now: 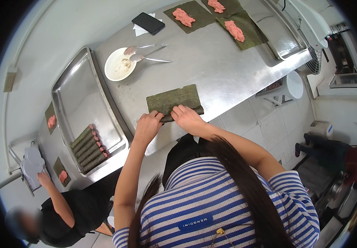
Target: The person spreads a pink filling onto a sheet of nori using a spoon, then rolls the nori into a tight cylinder. The finished roll is placed on a metal tray alongside other completed rolls. The person repeats the process with additional nori sheets.
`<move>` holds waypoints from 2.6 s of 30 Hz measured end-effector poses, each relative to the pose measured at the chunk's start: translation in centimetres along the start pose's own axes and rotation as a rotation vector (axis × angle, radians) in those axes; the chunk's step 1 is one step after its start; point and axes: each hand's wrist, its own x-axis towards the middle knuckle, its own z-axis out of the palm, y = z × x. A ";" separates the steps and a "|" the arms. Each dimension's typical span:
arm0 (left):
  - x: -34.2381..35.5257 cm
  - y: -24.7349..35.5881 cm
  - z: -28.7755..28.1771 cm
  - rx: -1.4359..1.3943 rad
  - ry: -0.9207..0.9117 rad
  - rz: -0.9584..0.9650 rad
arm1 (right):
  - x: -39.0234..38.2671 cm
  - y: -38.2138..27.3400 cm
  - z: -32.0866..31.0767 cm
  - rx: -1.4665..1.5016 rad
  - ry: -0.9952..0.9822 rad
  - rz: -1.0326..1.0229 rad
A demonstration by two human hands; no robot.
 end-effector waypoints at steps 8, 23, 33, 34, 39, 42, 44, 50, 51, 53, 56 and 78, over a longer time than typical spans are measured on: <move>0.0 -0.2 0.1 0.014 -0.015 -0.017 | -4.0 2.7 0.0 -0.008 -0.012 0.195; 4.7 -2.4 -2.4 -0.336 -0.384 -0.235 | 0.3 1.0 1.0 0.007 0.195 -0.120; 1.8 0.7 -0.3 0.058 0.021 0.001 | 1.1 1.0 1.6 -0.073 0.143 -0.071; 1.7 0.7 0.0 0.079 0.020 -0.001 | 1.0 1.1 1.5 -0.075 0.119 -0.072; 1.2 0.3 0.8 0.092 0.107 0.028 | -0.3 2.2 0.6 -0.071 0.106 -0.040; 1.3 0.3 0.8 0.088 0.108 0.013 | -1.2 3.4 -0.1 -0.050 0.073 -0.010; 1.3 0.3 0.8 0.084 0.105 -0.003 | -1.9 4.2 -0.7 -0.051 0.026 0.019; 1.2 0.6 0.3 0.018 0.100 -0.031 | -2.4 5.3 -1.6 -0.020 0.004 0.071; 0.9 0.8 -0.2 0.003 0.103 -0.050 | -2.1 4.9 -1.4 -0.010 0.043 0.033; 0.7 1.0 -0.5 -0.005 0.096 -0.063 | -0.5 3.1 -1.1 0.011 0.123 -0.040; 0.5 0.2 0.0 0.008 0.072 -0.058 | 1.2 1.5 1.1 -0.002 0.136 -0.083; 2.6 -1.6 -0.8 -0.250 -0.113 -0.248 | 0.3 4.6 -1.1 0.046 0.126 -0.121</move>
